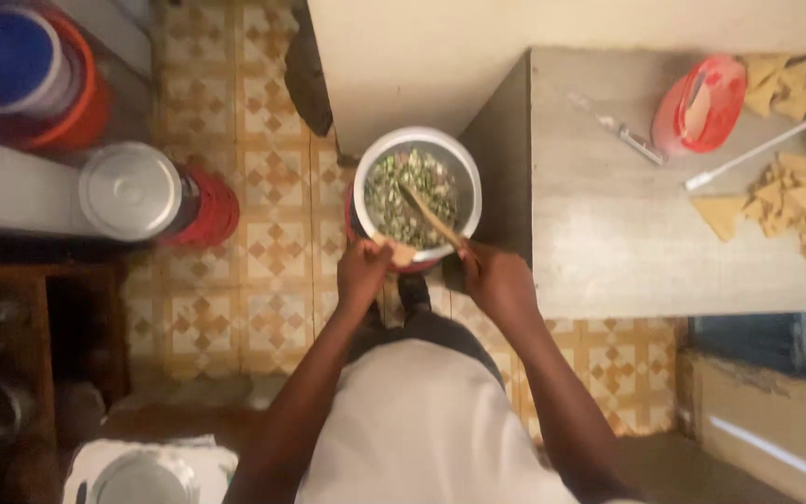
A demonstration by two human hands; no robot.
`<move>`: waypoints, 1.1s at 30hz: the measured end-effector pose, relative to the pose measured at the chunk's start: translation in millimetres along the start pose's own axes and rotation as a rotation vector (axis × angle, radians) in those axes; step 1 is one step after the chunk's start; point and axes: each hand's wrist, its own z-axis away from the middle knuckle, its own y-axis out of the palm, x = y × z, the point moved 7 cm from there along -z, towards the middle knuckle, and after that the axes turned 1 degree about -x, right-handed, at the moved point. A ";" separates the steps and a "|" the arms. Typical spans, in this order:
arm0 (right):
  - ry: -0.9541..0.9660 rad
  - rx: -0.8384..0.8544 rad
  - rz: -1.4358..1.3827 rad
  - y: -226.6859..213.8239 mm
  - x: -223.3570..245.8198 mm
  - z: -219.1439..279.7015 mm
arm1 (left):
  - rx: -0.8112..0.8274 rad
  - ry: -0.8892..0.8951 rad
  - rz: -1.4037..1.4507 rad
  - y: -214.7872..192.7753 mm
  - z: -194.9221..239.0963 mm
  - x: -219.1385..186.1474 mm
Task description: Stirring a mixture of ingredients in a pot with a wooden spoon
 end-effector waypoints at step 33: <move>-0.058 0.115 0.107 -12.5 -2.0 -10.5 | -0.014 -0.065 0.073 5.8 -5.6 5.4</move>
